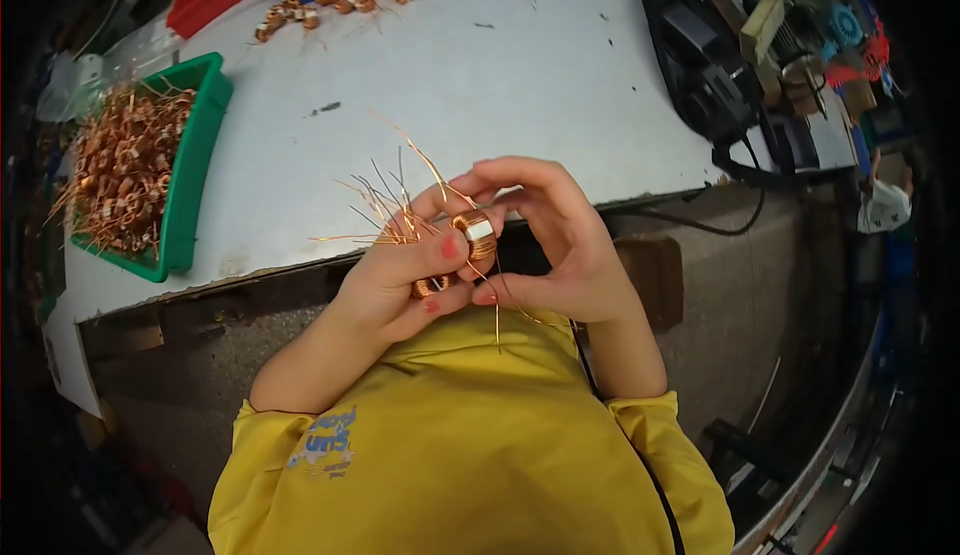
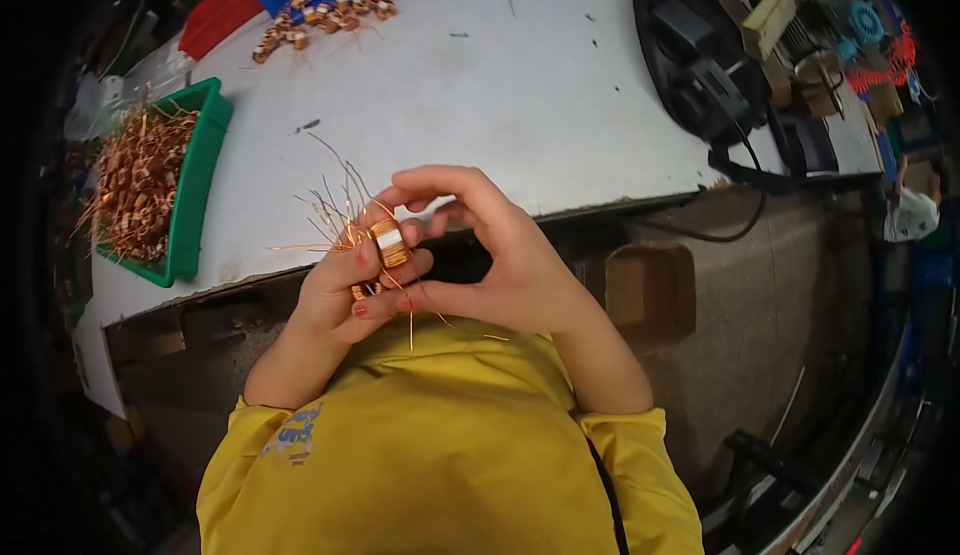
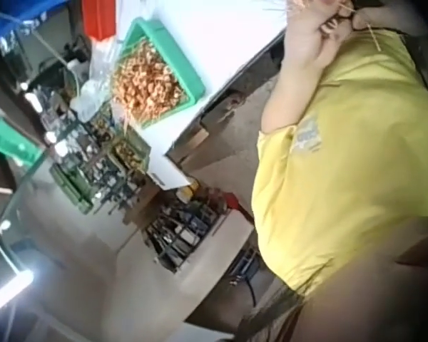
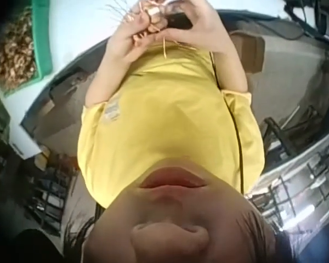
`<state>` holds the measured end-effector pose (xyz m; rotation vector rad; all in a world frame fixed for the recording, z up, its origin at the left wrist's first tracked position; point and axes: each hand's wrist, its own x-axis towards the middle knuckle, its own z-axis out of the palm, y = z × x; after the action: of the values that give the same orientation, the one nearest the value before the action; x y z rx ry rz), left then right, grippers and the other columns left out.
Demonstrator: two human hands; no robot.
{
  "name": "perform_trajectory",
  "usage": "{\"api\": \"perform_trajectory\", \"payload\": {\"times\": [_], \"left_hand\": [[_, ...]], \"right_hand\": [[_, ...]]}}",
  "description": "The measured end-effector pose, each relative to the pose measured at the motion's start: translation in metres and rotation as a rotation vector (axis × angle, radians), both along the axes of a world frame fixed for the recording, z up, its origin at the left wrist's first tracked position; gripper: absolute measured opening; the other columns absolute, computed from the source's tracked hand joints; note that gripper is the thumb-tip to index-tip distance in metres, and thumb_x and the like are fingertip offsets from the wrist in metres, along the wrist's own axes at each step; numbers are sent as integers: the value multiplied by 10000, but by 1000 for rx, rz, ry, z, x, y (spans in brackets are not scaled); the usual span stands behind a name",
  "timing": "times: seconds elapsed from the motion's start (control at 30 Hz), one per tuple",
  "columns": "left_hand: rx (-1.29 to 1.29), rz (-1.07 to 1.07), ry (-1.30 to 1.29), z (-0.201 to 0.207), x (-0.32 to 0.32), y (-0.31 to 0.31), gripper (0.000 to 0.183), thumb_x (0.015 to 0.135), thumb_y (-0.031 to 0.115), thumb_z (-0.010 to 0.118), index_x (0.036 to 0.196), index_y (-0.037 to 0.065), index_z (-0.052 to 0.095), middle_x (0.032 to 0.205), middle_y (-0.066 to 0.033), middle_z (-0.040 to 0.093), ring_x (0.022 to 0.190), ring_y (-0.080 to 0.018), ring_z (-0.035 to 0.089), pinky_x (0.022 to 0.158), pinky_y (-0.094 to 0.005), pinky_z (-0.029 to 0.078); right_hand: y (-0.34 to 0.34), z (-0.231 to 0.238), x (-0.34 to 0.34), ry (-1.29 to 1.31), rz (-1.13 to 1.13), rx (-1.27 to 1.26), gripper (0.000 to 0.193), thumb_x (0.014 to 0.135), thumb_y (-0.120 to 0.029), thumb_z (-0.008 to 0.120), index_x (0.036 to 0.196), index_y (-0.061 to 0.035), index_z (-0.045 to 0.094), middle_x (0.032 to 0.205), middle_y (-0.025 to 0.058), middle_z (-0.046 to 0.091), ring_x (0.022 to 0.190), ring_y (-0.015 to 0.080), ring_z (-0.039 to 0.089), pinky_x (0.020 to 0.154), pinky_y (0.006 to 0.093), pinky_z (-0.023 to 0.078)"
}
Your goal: Manually assembling small copper wire coils by threading wire through cores.
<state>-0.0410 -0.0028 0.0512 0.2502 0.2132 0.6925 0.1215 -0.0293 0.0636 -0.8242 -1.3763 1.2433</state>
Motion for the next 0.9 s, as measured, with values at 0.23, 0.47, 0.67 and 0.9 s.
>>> {"api": "perform_trajectory", "payload": {"times": [0.23,0.47,0.67,0.9], "left_hand": [[4,-66,63,-17,4,3,235,788,18,604,1004,57,521,982,-182,595,568,-106,534,333,-137,319],[49,-84,51,-26,7,3,297,785,20,614,1066,27,520,920,-176,620,528,-104,534,327,-144,311],[5,-68,80,-28,14,-1,301,803,22,603,1092,2,518,851,-145,619,540,-98,526,340,-147,311],[-57,-67,277,-20,21,-2,251,819,28,595,1065,0,550,765,-106,600,534,-85,500,359,-146,317]], "right_hand": [[3,-20,6,110,-19,24,802,461,116,736,1189,-11,424,1079,157,566,936,193,522,808,277,412],[3,-29,6,300,27,-49,805,445,111,746,1173,-13,425,1027,157,588,884,168,533,781,252,409],[8,-45,8,642,77,45,813,452,88,763,1178,-14,410,1012,155,595,870,160,535,759,239,402],[2,-50,24,264,-46,253,866,449,45,789,1211,-9,383,968,141,615,858,153,536,756,238,394]]}}
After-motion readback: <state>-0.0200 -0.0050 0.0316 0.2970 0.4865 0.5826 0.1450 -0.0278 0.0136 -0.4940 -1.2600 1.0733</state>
